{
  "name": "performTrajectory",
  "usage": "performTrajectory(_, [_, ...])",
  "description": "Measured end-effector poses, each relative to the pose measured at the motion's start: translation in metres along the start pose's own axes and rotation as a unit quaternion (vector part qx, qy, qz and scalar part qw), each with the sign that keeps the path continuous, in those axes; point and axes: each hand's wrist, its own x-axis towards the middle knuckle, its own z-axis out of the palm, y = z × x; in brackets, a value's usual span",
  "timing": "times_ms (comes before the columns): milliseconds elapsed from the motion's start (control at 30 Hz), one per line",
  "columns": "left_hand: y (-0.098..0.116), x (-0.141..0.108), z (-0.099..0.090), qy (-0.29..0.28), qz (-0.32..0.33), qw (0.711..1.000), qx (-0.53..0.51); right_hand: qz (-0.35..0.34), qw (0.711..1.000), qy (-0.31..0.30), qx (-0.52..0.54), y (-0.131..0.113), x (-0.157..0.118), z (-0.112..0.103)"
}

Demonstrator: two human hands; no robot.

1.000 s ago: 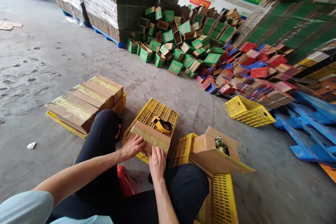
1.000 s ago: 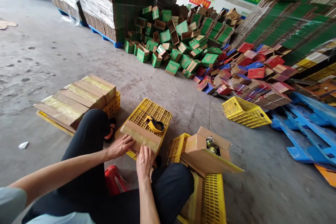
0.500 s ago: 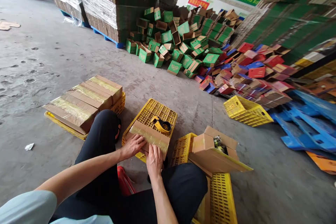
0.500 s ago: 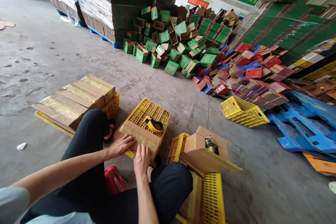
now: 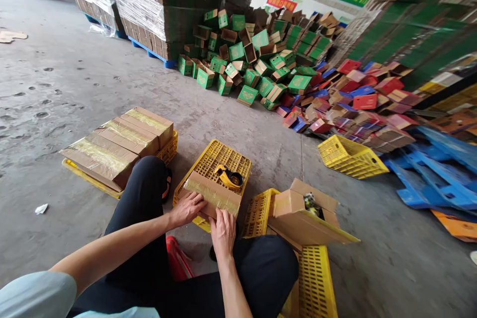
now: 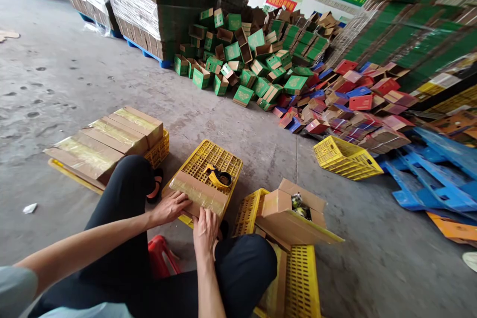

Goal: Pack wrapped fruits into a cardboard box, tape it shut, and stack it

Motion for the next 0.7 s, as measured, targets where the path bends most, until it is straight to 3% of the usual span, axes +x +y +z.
performTrajectory(167, [0.002, -0.003, -0.009, 0.017, -0.019, 1.000, 0.017, 0.010, 0.999, 0.028, 0.019, 0.011, -0.007, -0.005])
performTrajectory(367, [-0.002, -0.009, -0.014, -0.024, -0.014, 0.999, 0.017, 0.027, 0.999, 0.019, 0.027, 0.018, -0.011, -0.006])
performTrajectory(533, [-0.008, -0.015, -0.010, 0.022, -0.035, 0.999, 0.013, 0.040, 0.996, 0.063, 0.046, 0.028, -0.015, -0.003])
performTrajectory(700, [-0.010, -0.015, -0.014, 0.020, -0.025, 0.999, 0.006, 0.050, 0.998, 0.036, 0.034, 0.031, -0.017, -0.009])
